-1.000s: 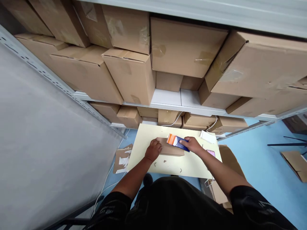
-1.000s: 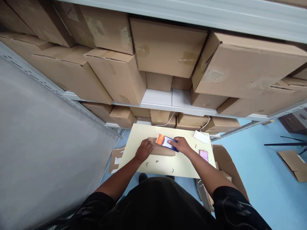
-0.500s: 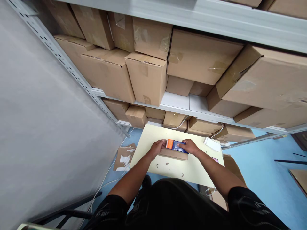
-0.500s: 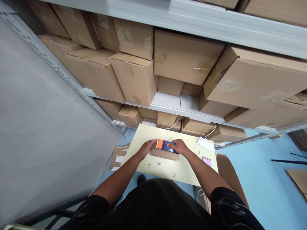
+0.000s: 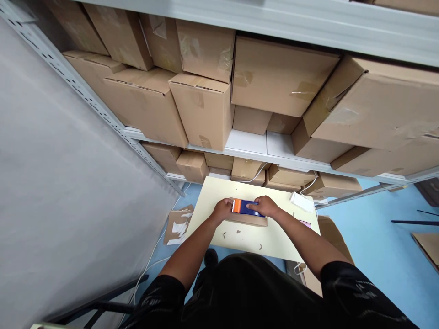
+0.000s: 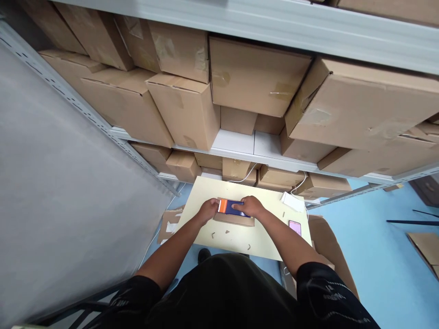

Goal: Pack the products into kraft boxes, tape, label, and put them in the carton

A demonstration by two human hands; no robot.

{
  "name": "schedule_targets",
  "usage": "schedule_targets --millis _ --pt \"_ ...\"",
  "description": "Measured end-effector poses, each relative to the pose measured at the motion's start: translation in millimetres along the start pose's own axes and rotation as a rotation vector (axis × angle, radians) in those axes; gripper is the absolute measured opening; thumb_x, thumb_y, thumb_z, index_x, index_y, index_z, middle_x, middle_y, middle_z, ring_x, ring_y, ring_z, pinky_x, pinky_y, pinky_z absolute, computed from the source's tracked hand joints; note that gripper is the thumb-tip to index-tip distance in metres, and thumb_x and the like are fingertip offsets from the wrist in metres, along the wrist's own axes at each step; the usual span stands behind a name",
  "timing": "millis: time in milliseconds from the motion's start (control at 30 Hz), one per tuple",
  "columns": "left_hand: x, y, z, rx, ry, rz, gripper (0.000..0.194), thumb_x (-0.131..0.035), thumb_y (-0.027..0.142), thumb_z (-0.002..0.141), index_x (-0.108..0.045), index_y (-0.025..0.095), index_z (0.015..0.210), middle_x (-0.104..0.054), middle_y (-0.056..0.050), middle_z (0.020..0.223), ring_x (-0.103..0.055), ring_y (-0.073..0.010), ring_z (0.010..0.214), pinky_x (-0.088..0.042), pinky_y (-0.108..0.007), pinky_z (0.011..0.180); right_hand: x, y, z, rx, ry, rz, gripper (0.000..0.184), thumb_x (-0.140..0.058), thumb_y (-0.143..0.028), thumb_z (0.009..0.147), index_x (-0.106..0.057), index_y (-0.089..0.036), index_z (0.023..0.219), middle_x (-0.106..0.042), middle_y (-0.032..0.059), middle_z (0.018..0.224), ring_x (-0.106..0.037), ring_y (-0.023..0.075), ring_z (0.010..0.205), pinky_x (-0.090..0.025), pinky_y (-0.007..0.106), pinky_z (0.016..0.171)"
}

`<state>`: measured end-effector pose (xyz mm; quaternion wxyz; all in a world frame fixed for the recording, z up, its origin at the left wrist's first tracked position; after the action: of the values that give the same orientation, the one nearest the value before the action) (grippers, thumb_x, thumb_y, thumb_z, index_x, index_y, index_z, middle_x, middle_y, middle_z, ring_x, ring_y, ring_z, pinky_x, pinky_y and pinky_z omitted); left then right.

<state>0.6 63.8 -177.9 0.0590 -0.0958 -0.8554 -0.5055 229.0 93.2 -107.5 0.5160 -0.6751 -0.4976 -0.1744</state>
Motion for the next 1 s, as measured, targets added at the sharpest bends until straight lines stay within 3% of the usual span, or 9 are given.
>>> schedule_targets --millis 200,367,500,733,1000 --pt "25.1 -1.7 9.6 -0.016 0.017 0.006 0.011 -0.061 0.021 0.087 -0.071 0.017 0.087 -0.073 -0.004 0.076 -0.069 -0.0170 0.073 -0.055 -0.027 0.070 3.5 -10.2 1.6 -0.033 -0.023 -0.029 0.059 -0.064 -0.077 0.080 -0.062 -0.023 0.056 -0.060 0.0016 0.055 -0.054 0.0174 0.058 -0.034 0.028 0.057" --pt "55.8 -12.9 17.2 0.008 0.055 0.045 0.012 -0.063 0.021 0.085 -0.072 0.016 0.090 -0.073 -0.004 0.076 -0.067 -0.0149 0.067 -0.053 -0.026 0.067 7.4 6.2 -5.7 -0.075 -0.028 0.029 0.059 -0.066 -0.078 0.078 -0.066 -0.022 0.058 -0.063 0.0025 0.057 -0.056 0.0174 0.057 -0.035 0.028 0.056" --pt "66.4 -23.4 21.9 -0.011 0.073 0.068 0.013 -0.061 0.019 0.085 -0.073 0.017 0.090 -0.074 -0.004 0.078 -0.066 -0.0150 0.067 -0.052 -0.026 0.067 12.6 18.8 -12.8 -0.102 -0.016 0.015 0.059 -0.065 -0.077 0.079 -0.068 -0.023 0.059 -0.064 0.0037 0.058 -0.058 0.0187 0.059 -0.035 0.029 0.057" --pt "57.8 -50.3 22.5 -0.074 0.118 0.254 0.017 -0.055 0.019 0.089 -0.072 0.018 0.091 -0.074 -0.004 0.079 -0.068 -0.0184 0.075 -0.051 -0.029 0.074 11.3 9.1 -12.0 -0.078 0.008 -0.102 0.060 -0.066 -0.080 0.078 -0.066 -0.023 0.058 -0.065 0.0055 0.060 -0.058 0.0204 0.063 -0.032 0.030 0.058" --pt "20.4 -64.3 24.9 -0.170 0.122 0.333 0.014 -0.052 0.021 0.093 -0.067 0.020 0.091 -0.071 -0.004 0.085 -0.064 -0.0207 0.084 -0.048 -0.032 0.080 6.6 5.7 -7.4 -0.106 -0.009 -0.160 0.062 -0.064 -0.082 0.080 -0.074 -0.023 0.068 -0.070 0.0085 0.071 -0.062 0.0218 0.069 -0.035 0.030 0.060"
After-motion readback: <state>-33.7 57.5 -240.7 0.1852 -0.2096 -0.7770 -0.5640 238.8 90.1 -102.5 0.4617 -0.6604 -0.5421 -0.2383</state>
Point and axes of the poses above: each hand's wrist, its own z-axis towards the middle knuckle, its own x-axis out of the back of the hand, y = z × x, the point moved 4 cm from there along z, towards the middle knuckle
